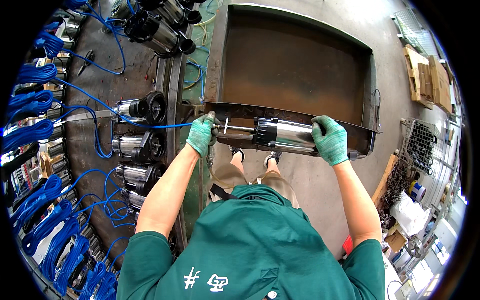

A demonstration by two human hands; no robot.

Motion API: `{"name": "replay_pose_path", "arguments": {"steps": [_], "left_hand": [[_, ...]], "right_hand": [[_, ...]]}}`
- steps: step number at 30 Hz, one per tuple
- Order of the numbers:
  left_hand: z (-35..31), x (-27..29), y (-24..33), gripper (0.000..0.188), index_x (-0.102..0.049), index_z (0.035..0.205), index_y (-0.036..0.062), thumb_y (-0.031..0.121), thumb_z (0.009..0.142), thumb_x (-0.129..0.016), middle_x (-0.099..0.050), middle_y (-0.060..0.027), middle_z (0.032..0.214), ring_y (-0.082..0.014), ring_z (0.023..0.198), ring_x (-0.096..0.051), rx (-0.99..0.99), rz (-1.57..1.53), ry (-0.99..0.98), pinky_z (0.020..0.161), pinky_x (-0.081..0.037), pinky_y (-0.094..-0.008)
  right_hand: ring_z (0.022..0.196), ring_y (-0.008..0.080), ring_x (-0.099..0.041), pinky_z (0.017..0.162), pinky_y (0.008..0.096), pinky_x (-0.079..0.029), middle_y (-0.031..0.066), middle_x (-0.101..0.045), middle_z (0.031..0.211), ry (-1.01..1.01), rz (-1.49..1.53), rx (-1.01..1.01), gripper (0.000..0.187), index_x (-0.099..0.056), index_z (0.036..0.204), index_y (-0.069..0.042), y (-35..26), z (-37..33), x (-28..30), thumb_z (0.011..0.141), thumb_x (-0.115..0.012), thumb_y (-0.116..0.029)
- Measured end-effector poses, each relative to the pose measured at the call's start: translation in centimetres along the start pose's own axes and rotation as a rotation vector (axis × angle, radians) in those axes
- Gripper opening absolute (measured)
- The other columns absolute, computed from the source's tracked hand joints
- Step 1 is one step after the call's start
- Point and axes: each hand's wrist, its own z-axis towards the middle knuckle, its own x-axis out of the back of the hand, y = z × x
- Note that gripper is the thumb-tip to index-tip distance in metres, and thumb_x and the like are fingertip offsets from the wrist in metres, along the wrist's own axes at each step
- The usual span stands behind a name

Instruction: The person repeatedly picks up cylindrical motors from a rack, places them into a water-filled metal tray, and then removes them. The person handles the motors one at a time, submerging them in the water and then returning them to the rack.

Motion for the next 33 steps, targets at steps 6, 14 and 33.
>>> {"name": "replay_pose_path", "arguments": {"steps": [6,14,33], "left_hand": [[0.2,-0.1,-0.1,0.038,-0.064,0.088,0.0106,0.041,0.110,-0.059,-0.052,0.0036,0.057,-0.0065,0.041,-0.040,0.014,0.016,-0.002,0.038,-0.030,-0.0245],[0.3,-0.3,-0.3,0.037,-0.064,0.089,0.0107,0.040,0.110,-0.059,-0.051,0.0039,0.057,-0.0073,0.041,-0.039,0.015,0.028,0.029,0.038,-0.029,-0.0254],[-8.9,-16.5,5.9,0.018,-0.062,0.119,0.0116,0.027,0.111,-0.058,-0.061,-0.0007,0.088,-0.0089,0.064,-0.050,-0.397,-0.559,-0.244,0.058,-0.043,-0.0269]], "right_hand": [[0.083,0.0326,-0.076,0.079,0.0386,-0.061,0.0177,-0.076,0.097,0.027,-0.005,-0.004,0.016,-0.075,0.104,-0.005,-0.2,0.0,-0.2,0.091,-0.071,-0.012],[0.083,0.0323,-0.076,0.078,0.0384,-0.061,0.0172,-0.077,0.096,0.024,-0.008,-0.015,0.015,-0.076,0.103,-0.005,-0.2,0.0,-0.3,0.090,-0.071,-0.012],[0.100,0.0369,-0.068,0.091,0.0478,-0.056,0.0187,-0.070,0.113,0.040,0.098,0.293,0.053,-0.062,0.137,-0.008,-5.2,-6.8,0.3,0.087,-0.079,-0.016]]}}
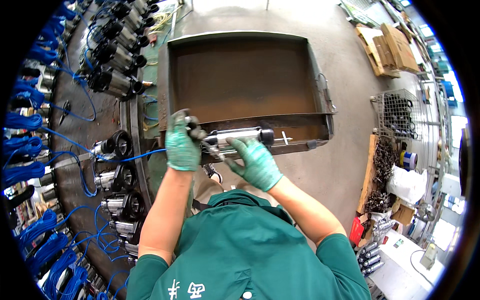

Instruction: The person repeatedly picks up cylindrical motors from a rack, places them into a water-filled metal tray, and then removes them. The person handles the motors one at a time, submerging them in the water and then returning them to the rack.

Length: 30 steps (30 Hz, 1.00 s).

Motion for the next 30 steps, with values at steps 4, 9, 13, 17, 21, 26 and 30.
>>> {"name": "replay_pose_path", "arguments": {"steps": [4,9,13,17,21,26,30], "left_hand": [[-2.6,-7.8,-5.5,0.036,-0.054,0.139,0.0094,0.028,0.109,-0.061,-0.066,-0.0057,0.105,-0.0132,0.085,-0.064,-0.003,0.479,-0.310,0.075,-0.057,-0.0314],[-4.4,-14.6,-3.5,0.044,-0.066,0.130,0.0063,0.032,0.095,-0.073,-0.069,-0.0187,0.129,-0.0361,0.113,-0.068,-0.605,2.058,-0.940,0.097,-0.053,-0.0486],[-11.3,-22.7,1.0,0.031,-0.074,0.107,0.0083,0.037,0.095,-0.070,-0.075,-0.0118,0.086,-0.0312,0.088,-0.074,-0.373,2.393,-1.438,0.077,-0.056,-0.0438],[-17.9,-24.8,1.8,0.015,-0.082,0.081,0.0096,0.022,0.082,-0.074,-0.075,-0.0145,0.077,-0.0319,0.074,-0.076,-0.533,1.748,-1.738,0.064,-0.057,-0.0464],[-20.9,-24.8,-1.4,0.015,-0.081,0.085,0.0091,0.023,0.083,-0.074,-0.076,-0.0148,0.079,-0.0321,0.076,-0.076,-0.579,1.603,-1.909,0.065,-0.058,-0.0462],[-22.0,-23.9,-3.7,0.016,-0.079,0.089,0.0085,0.023,0.084,-0.075,-0.076,-0.0152,0.081,-0.0324,0.077,-0.076,-0.548,1.628,-1.938,0.067,-0.059,-0.0460],[-22.0,-23.8,-4.2,0.017,-0.078,0.093,0.0080,0.023,0.085,-0.075,-0.076,-0.0155,0.082,-0.0326,0.078,-0.076,-0.528,1.648,-1.931,0.069,-0.059,-0.0458]], "right_hand": [[0.088,0.0402,-0.074,0.076,0.0504,-0.059,0.0206,-0.074,0.096,-0.134,0.239,-0.438,0.044,-0.055,0.136,-0.010,3.9,-3.5,0.5,0.095,-0.072,-0.017],[0.085,0.0437,-0.074,0.071,0.0512,-0.058,0.0220,-0.072,0.087,0.154,0.123,-0.562,0.024,-0.061,0.118,-0.009,13.1,-11.3,8.8,0.097,-0.068,-0.019],[0.087,0.0447,-0.072,0.075,0.0486,-0.057,0.0237,-0.072,0.091,0.221,-0.054,-0.851,0.019,-0.066,0.108,-0.006,19.3,-15.5,14.2,0.093,-0.065,-0.017],[0.092,0.0456,-0.071,0.081,0.0488,-0.056,0.0254,-0.073,0.096,0.235,-0.186,-0.979,0.025,-0.070,0.105,-0.005,26.1,-19.4,14.8,0.090,-0.062,-0.024],[0.097,0.0464,-0.071,0.085,0.0501,-0.056,0.0268,-0.073,0.101,0.168,-0.173,-1.067,0.031,-0.069,0.108,-0.005,30.8,-21.2,13.6,0.090,-0.062,-0.029],[0.096,0.0469,-0.070,0.086,0.0514,-0.056,0.0286,-0.073,0.102,0.219,-0.233,-1.045,0.033,-0.067,0.111,-0.003,32.7,-17.5,11.7,0.090,-0.066,-0.029],[0.095,0.0454,-0.069,0.086,0.0519,-0.055,0.0273,-0.072,0.103,0.275,-0.207,-0.973,0.034,-0.066,0.109,0.000,33.1,-18.2,12.9,0.090,-0.073,-0.028]]}}
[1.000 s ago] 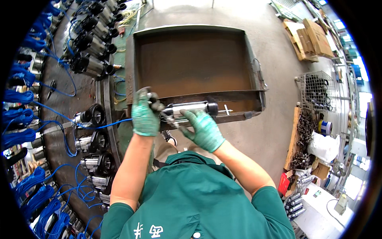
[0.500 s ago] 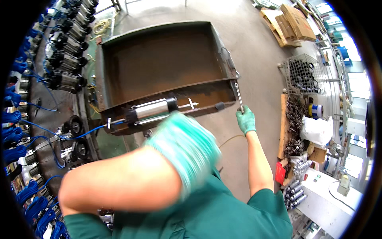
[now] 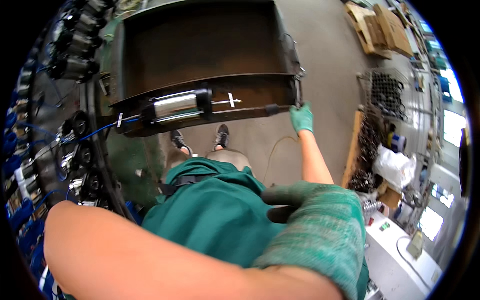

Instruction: The person repeatedly picks up cylindrical motors from a rack, places them into a water-filled metal tray, and then removes them. The person handles the motors one at a time, submerging them in the water and then returning them to the rack.

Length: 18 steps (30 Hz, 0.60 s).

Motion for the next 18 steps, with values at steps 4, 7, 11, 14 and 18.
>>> {"name": "replay_pose_path", "arguments": {"steps": [4,7,11,14,18], "left_hand": [[0.3,-0.7,0.3,0.019,-0.077,0.096,0.0076,0.024,0.085,-0.076,-0.076,-0.0159,0.084,-0.0328,0.080,-0.076,0.064,-0.003,0.060,0.071,-0.060,-0.0456],[0.7,-1.3,0.3,0.021,-0.076,0.099,0.0072,0.024,0.086,-0.076,-0.076,-0.0161,0.085,-0.0330,0.081,-0.076,0.093,-0.020,0.056,0.072,-0.061,-0.0455],[0.1,-1.7,-0.9,0.023,-0.075,0.102,0.0068,0.024,0.087,-0.077,-0.077,-0.0165,0.087,-0.0332,0.082,-0.076,0.192,-0.028,0.067,0.074,-0.061,-0.0453],[-2.5,-0.3,-4.4,0.025,-0.074,0.105,0.0064,0.024,0.087,-0.077,-0.077,-0.0167,0.088,-0.0334,0.083,-0.076,0.456,-0.086,0.124,0.075,-0.062,-0.0452],[-15.5,-0.9,-14.5,0.026,-0.072,0.112,0.0066,0.027,0.097,-0.068,-0.075,-0.0238,0.101,-0.0447,0.096,-0.072,1.069,-0.140,0.512,0.086,-0.058,-0.0518]], "right_hand": [[0.099,0.0425,-0.068,0.088,0.0509,-0.055,0.0231,-0.070,0.101,0.193,-0.221,0.410,0.030,-0.068,0.112,-0.003,-4.1,-2.2,3.1,0.090,-0.072,-0.023],[0.097,0.0379,-0.068,0.087,0.0464,-0.056,0.0203,-0.068,0.108,-0.056,0.144,0.468,0.032,-0.066,0.115,-0.004,-13.3,-6.3,1.3,0.096,-0.073,-0.029],[0.099,0.0417,-0.073,0.085,0.0514,-0.059,0.0190,-0.065,0.131,-0.349,0.189,0.667,0.045,-0.061,0.131,-0.011,-24.6,-12.4,-0.4,0.098,-0.072,-0.039],[0.108,0.0432,-0.070,0.088,0.0543,-0.058,0.0195,-0.060,0.140,-0.465,-0.223,0.750,0.046,-0.055,0.135,-0.012,-31.0,-14.5,-2.5,0.100,-0.067,-0.040],[0.095,0.0438,-0.072,0.081,0.0547,-0.059,0.0188,-0.065,0.127,-0.433,-0.356,0.946,0.031,-0.061,0.122,-0.011,-30.1,-10.9,-6.5,0.097,-0.065,-0.028]]}}
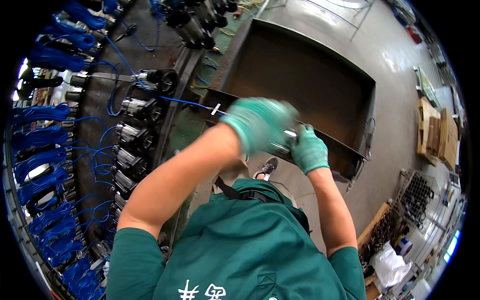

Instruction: The person repeatedly picks up cylindrical motors from a rack, places them into a water-filled metal tray, and then removes them. The person handles the motors one at a time, submerging them in the water and then returning them to the rack.

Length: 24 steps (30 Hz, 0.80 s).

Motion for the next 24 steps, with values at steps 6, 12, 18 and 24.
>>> {"name": "replay_pose_path", "arguments": {"steps": [6,12,18,24], "left_hand": [[-7.1,-8.9,-26.2,0.039,-0.070,0.126,0.0120,0.042,0.106,-0.054,-0.075,-0.0206,0.111,-0.0434,0.105,-0.071,0.505,0.167,0.335,0.102,-0.051,-0.0531],[-10.6,-7.0,-29.2,0.047,-0.073,0.118,0.0120,0.053,0.104,-0.055,-0.077,-0.0145,0.111,-0.0371,0.107,-0.073,0.432,0.402,-0.387,0.103,-0.048,-0.0536],[-15.9,5.6,-22.7,0.034,-0.075,0.101,0.0085,0.042,0.096,-0.069,-0.072,-0.0152,0.093,-0.0385,0.091,-0.071,0.378,0.323,-0.186,0.079,-0.055,-0.0501],[-11.8,3.9,-20.4,0.025,-0.072,0.114,0.0107,0.025,0.093,-0.074,-0.067,-0.0101,0.087,-0.0324,0.083,-0.068,0.056,0.385,0.168,0.076,-0.052,-0.0462]], "right_hand": [[0.094,0.0423,-0.071,0.081,0.0543,-0.057,0.0168,-0.068,0.120,-0.064,0.014,-0.056,0.022,-0.066,0.110,-0.010,-2.0,0.5,2.9,0.093,-0.064,-0.023],[0.096,0.0436,-0.068,0.084,0.0524,-0.055,0.0187,-0.069,0.107,-0.212,0.163,-0.013,0.014,-0.068,0.099,-0.006,-1.5,1.5,4.7,0.090,-0.062,-0.016],[0.075,0.0191,-0.063,0.073,0.0347,-0.054,0.0104,-0.067,0.081,-0.197,0.582,-0.257,0.015,-0.068,0.092,0.000,1.9,1.2,8.0,0.085,-0.056,0.005],[0.076,0.0236,-0.065,0.073,0.0362,-0.054,0.0142,-0.067,0.082,-0.077,0.475,-0.298,0.016,-0.065,0.099,-0.001,3.8,3.6,14.9,0.088,-0.054,0.000]]}}
